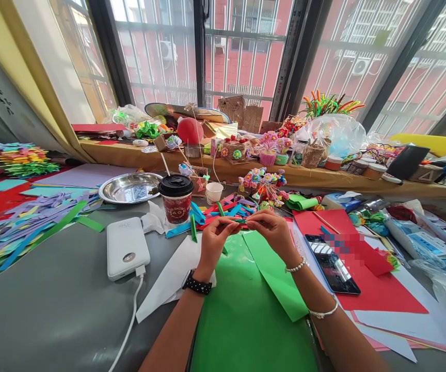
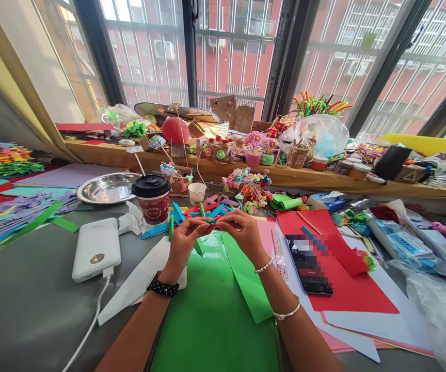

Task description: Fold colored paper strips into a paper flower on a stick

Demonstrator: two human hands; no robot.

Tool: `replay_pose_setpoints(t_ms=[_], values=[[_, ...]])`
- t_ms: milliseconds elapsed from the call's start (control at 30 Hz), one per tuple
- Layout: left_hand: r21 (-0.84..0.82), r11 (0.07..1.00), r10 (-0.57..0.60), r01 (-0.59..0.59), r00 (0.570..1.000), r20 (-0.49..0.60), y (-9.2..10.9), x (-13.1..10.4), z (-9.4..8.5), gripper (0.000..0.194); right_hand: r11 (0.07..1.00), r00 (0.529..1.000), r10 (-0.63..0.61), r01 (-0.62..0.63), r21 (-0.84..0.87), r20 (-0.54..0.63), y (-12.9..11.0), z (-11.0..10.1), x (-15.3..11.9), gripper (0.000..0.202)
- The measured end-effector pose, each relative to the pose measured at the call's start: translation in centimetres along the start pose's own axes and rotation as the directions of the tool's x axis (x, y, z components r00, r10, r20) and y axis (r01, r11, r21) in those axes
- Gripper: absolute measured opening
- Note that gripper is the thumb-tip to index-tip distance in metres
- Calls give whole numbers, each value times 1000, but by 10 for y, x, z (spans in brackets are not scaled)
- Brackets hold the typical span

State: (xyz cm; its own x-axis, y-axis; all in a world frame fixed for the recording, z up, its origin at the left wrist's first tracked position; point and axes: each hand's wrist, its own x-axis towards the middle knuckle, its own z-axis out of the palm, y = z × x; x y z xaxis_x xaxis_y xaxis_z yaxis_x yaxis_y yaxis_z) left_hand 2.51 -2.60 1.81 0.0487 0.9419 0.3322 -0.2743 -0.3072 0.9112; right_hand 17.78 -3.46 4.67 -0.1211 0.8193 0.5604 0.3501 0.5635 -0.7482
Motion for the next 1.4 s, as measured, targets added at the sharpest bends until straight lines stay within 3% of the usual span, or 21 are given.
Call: replay_pose_setpoints(t_ms=[333, 600, 767, 1000, 1200, 1400], values=[[220, 950, 222, -221, 975, 22, 1, -3, -2, 9, 970, 994, 101, -109, 217, 46, 1, 1, 3, 15], [323, 903, 267, -282, 960, 89, 4, -2, -2, 8, 856, 934, 309, -354, 376, 178, 1, -5, 5, 24], [327, 894, 274, -306, 951, 141, 6, -4, -1, 8, 828, 918, 362, -397, 396, 164, 3, -5, 5, 23], [336, 898, 252, -286, 957, 141, 2, -3, -1, 9, 859, 902, 360, -420, 293, 239, 2, -10, 6, 24], [262, 956, 80, -133, 976, 202, -6, -1, 0, 14, 886, 868, 399, -448, 119, 294, 7, -18, 5, 24], [179, 983, 7, -43, 980, 197, -3, -1, 2, 17, 900, 863, 391, -431, 64, 320, 8, -20, 5, 26]])
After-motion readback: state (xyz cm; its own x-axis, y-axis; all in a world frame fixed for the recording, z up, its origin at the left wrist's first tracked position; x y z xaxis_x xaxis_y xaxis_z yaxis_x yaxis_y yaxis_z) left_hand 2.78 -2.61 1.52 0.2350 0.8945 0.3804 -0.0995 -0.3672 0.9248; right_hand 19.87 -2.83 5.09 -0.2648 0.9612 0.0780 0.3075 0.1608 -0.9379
